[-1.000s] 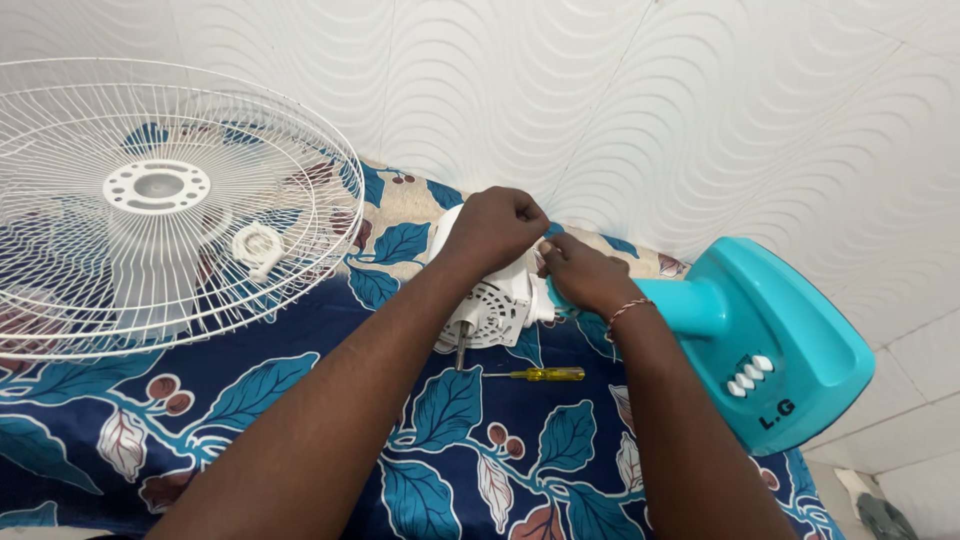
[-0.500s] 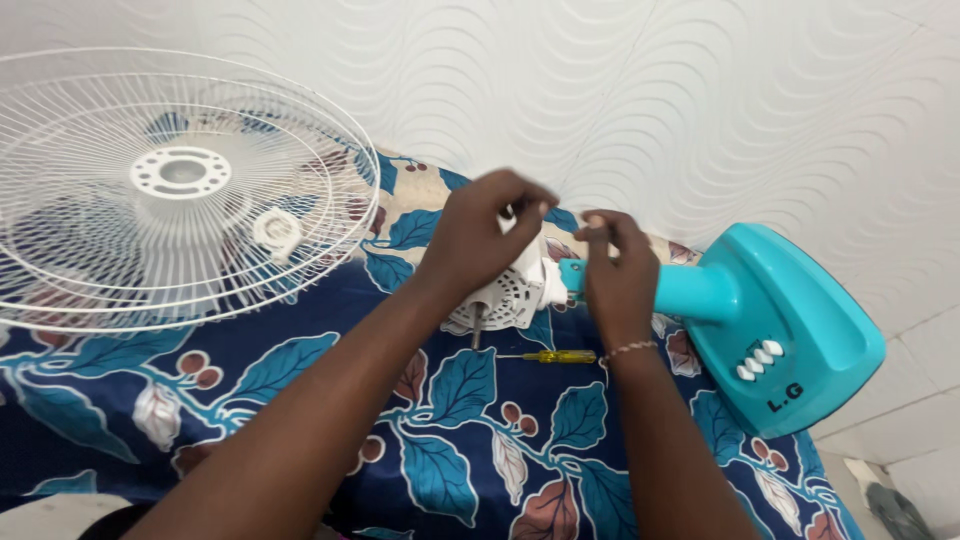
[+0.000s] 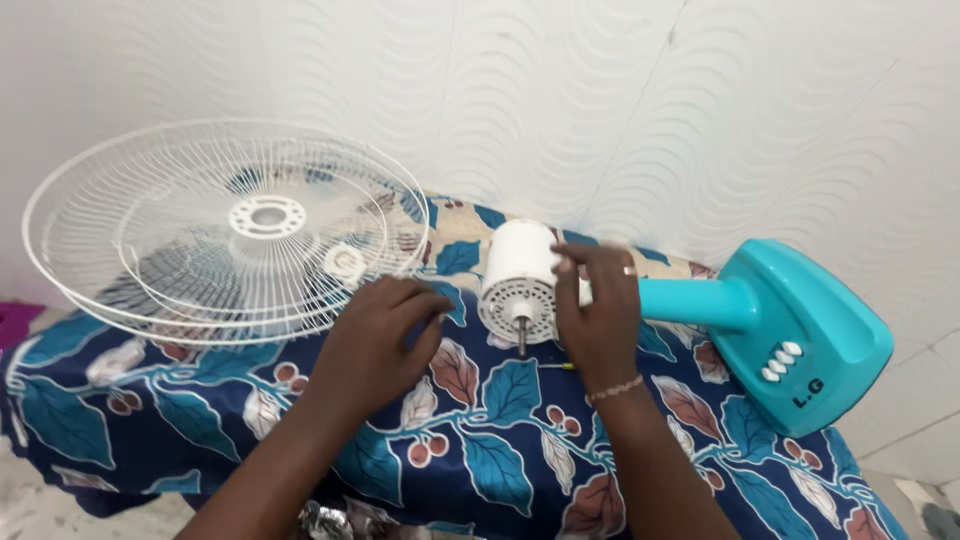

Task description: The person reassembles an electric fan by attaching the motor housing to the stand, then placing the front wire cage over the blades and securing it with a plastic nut. The person uses a screwdriver to tighten the central nut on the motor housing before assembly.

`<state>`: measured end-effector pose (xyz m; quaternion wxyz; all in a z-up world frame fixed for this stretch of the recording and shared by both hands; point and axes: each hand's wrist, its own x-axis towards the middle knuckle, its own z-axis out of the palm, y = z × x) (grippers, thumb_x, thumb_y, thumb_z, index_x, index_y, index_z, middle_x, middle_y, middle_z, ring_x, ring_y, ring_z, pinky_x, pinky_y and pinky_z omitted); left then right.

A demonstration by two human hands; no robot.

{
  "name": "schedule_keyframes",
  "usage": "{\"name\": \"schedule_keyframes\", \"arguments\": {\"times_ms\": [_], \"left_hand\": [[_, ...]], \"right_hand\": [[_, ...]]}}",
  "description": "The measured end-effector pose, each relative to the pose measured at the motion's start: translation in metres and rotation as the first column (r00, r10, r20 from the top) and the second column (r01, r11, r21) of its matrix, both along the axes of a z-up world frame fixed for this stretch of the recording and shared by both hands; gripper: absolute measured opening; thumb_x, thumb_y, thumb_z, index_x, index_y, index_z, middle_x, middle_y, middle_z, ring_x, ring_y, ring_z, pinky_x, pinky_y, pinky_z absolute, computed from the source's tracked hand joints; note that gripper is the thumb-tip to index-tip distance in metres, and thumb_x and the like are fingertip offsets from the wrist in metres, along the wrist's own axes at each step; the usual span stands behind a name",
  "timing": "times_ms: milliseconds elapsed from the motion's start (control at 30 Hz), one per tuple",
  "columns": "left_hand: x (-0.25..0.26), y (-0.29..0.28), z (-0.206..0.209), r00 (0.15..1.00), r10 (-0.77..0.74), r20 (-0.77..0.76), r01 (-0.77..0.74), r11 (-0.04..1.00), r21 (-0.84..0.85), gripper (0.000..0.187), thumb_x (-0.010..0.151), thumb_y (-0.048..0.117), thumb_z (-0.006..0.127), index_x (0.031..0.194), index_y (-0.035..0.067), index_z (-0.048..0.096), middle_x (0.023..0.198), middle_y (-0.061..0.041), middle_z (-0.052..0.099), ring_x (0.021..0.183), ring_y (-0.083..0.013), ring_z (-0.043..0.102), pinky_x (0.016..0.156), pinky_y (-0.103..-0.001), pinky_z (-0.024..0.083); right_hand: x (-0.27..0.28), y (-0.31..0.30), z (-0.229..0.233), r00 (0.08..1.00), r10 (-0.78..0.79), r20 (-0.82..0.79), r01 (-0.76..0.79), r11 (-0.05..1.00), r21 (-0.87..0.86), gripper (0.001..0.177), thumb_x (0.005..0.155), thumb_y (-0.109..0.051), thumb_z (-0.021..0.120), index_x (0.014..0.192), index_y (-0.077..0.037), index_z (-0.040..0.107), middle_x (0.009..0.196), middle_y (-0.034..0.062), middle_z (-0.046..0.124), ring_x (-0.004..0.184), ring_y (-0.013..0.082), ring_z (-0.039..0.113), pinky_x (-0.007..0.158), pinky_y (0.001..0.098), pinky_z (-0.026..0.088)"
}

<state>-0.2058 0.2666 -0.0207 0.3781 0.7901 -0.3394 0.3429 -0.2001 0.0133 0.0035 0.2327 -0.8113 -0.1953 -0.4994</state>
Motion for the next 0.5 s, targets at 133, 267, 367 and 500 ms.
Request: {"name": "schedule_keyframes", "arguments": {"times_ms": [133, 267, 367, 500], "left_hand": [[-0.008, 0.009, -0.009, 0.985, 0.028, -0.173, -0.011, 0.995, 0.103, 0.028, 0.082, 0.011, 0.074, 0.11, 0.008, 0.072, 0.108, -0.009, 0.068, 0.103, -0.0298, 0.065, 0.091, -0.042, 0.052], [0.006, -0.02, -0.017, 0.984, 0.008, -0.177, 0.02, 0.987, 0.16, 0.065, 0.07, 0.018, 0.082, 0.131, 0.008, 0.062, 0.133, -0.016, 0.056, 0.121, -0.0366, 0.055, 0.101, -0.048, 0.045], [0.025, -0.05, -0.019, 0.997, 0.008, -0.076, 0.01, 0.972, 0.234, 0.078, 0.059, 0.026, 0.086, 0.132, 0.013, 0.062, 0.145, -0.02, 0.047, 0.133, -0.0419, 0.046, 0.105, -0.059, 0.036], [0.055, -0.08, -0.022, 0.994, -0.054, 0.1, 0.007, 0.91, 0.414, 0.048, 0.072, 0.023, 0.081, 0.119, 0.021, 0.069, 0.152, -0.016, 0.044, 0.141, -0.0379, 0.04, 0.11, -0.068, 0.03]], "right_hand": [[-0.01, -0.019, -0.011, 0.99, -0.135, -0.034, 0.133, 0.989, -0.063, 0.018, 0.089, 0.0, 0.061, 0.105, -0.006, 0.067, 0.098, 0.0107, 0.067, 0.106, 0.0346, 0.059, 0.095, 0.0476, 0.045], [-0.012, -0.056, -0.016, 0.963, -0.247, -0.103, 0.233, 0.964, -0.13, 0.037, 0.074, 0.001, 0.061, 0.11, -0.006, 0.063, 0.111, 0.015, 0.063, 0.118, 0.0397, 0.053, 0.103, 0.0529, 0.04], [-0.005, -0.073, -0.019, 0.96, -0.262, -0.102, 0.225, 0.933, -0.281, 0.056, 0.066, -0.003, 0.063, 0.122, -0.006, 0.059, 0.123, 0.018, 0.058, 0.127, 0.0402, 0.049, 0.111, 0.0559, 0.035], [0.002, -0.082, -0.026, 0.909, -0.369, -0.193, 0.226, 0.827, -0.515, 0.077, 0.06, -0.013, 0.077, 0.133, -0.008, 0.053, 0.133, 0.0178, 0.055, 0.136, 0.0406, 0.042, 0.115, 0.0608, 0.024]]}}
